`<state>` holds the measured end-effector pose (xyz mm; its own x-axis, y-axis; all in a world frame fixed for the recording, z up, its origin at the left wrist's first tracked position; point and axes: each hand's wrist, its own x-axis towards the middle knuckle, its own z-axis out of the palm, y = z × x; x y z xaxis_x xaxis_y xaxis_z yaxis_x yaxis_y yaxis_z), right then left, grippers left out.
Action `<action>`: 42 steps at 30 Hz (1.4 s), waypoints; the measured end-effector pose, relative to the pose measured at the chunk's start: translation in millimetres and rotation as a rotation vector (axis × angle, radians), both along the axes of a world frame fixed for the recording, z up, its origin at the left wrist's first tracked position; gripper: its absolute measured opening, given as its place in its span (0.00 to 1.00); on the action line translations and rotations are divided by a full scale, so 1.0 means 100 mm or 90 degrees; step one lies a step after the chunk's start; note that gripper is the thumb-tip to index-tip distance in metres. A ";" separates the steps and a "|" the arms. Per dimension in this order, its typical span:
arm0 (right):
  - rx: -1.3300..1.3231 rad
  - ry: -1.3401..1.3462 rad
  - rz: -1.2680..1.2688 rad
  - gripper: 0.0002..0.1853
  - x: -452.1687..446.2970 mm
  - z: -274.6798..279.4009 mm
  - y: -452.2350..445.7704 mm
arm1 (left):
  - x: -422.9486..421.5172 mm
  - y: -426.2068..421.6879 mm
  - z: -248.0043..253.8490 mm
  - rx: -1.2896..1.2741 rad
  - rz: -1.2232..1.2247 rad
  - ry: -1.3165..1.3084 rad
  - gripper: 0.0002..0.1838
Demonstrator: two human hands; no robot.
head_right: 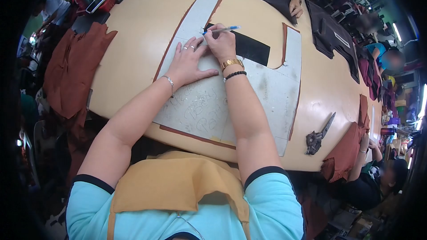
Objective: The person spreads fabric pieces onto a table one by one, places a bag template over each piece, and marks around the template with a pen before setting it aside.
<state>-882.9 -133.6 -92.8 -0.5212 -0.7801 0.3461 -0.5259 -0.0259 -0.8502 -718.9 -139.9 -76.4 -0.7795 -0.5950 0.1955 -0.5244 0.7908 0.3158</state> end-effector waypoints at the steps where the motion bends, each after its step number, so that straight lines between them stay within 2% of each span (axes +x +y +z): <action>1: -0.011 0.017 -0.009 0.09 0.01 0.00 0.00 | 0.00 0.00 -0.01 -0.003 0.000 0.005 0.51; 9: -0.022 0.016 -0.008 0.08 0.04 0.04 0.03 | 0.00 0.00 -0.01 0.001 0.005 -0.007 0.52; 12: -0.045 0.086 -0.012 0.08 0.03 0.00 0.00 | 0.01 0.01 -0.01 0.005 0.013 0.015 0.49; 16: -0.040 -0.033 -0.057 0.08 -0.09 -0.02 0.08 | -0.02 0.03 0.12 0.004 0.011 -0.052 0.43; 19: -0.073 -0.036 -0.158 0.08 -0.41 0.07 0.47 | -0.02 0.02 0.04 0.014 0.012 0.004 0.44; 21: -0.128 -0.046 -0.155 0.06 -0.87 -0.08 0.84 | -0.03 0.03 0.04 0.015 0.013 0.006 0.42; 23: -0.096 0.090 -0.280 0.04 -1.16 -0.01 1.35 | -0.02 0.04 0.05 0.014 0.019 0.002 0.42; 28: -0.110 -0.029 -0.355 0.05 -1.69 -0.22 1.93 | -0.02 0.06 0.09 0.005 0.021 -0.009 0.39; 31: -0.040 0.046 -0.347 0.06 -1.56 -0.12 1.92 | -0.03 0.06 0.08 0.002 0.022 -0.022 0.41; 42: -0.018 0.050 -0.322 0.07 -1.51 -0.08 1.91 | -0.03 0.06 0.07 0.001 0.027 -0.028 0.41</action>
<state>-1034.3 57.4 -100.9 -0.8024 -0.4265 0.4175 -0.5413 0.2255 -0.8100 -722.3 -133.9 -69.4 -0.7609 -0.6287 0.1607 -0.5712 0.7664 0.2938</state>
